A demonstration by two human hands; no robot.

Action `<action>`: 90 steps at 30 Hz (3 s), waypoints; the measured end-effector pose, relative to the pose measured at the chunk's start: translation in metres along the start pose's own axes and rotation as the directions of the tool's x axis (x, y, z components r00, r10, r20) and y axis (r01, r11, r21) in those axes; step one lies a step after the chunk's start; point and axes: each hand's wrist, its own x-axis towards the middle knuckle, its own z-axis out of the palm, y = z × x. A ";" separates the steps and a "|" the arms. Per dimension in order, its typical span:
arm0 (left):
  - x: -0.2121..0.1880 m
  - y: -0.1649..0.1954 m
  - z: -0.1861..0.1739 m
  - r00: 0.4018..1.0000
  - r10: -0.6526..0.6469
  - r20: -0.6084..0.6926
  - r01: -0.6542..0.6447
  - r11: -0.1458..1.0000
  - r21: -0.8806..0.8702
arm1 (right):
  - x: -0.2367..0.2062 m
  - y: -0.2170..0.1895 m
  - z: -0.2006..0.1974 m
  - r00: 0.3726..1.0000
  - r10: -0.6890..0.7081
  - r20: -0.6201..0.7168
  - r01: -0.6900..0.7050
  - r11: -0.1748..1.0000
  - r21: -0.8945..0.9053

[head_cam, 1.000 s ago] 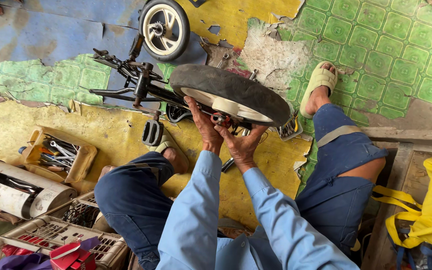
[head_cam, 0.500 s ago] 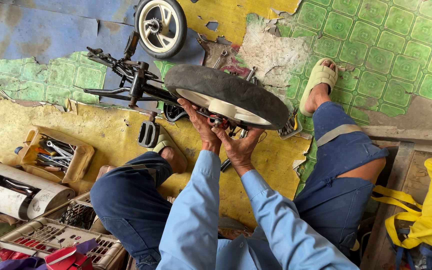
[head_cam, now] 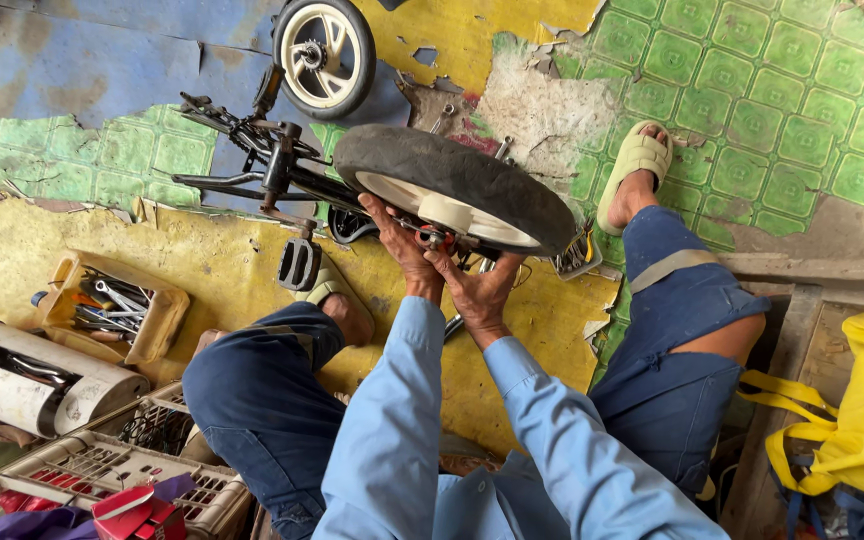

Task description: The person sits on the floor of a repair shop working on a small bicycle with its front wheel off the ground. They use a wrench to loosen and tighten hardware at the wheel hub and brake area, reposition the wheel and fork by hand, and manipulate small parts and cables near the hub throughout the clip.

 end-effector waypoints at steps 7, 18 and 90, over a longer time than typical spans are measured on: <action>-0.002 0.027 0.021 0.968 -0.181 -0.174 0.176 0.983 -0.043 | 0.010 -0.024 -0.031 0.996 -0.059 0.074 0.049 0.990 0.130; -0.049 0.072 0.003 0.983 0.183 0.019 -0.162 0.810 0.563 | 0.041 -0.017 -0.087 0.964 -0.186 0.190 0.234 0.934 -0.270; 0.007 0.012 0.003 0.972 -0.216 0.091 0.226 0.968 -0.113 | 0.000 -0.009 0.014 0.999 -0.037 -0.025 0.042 0.971 0.236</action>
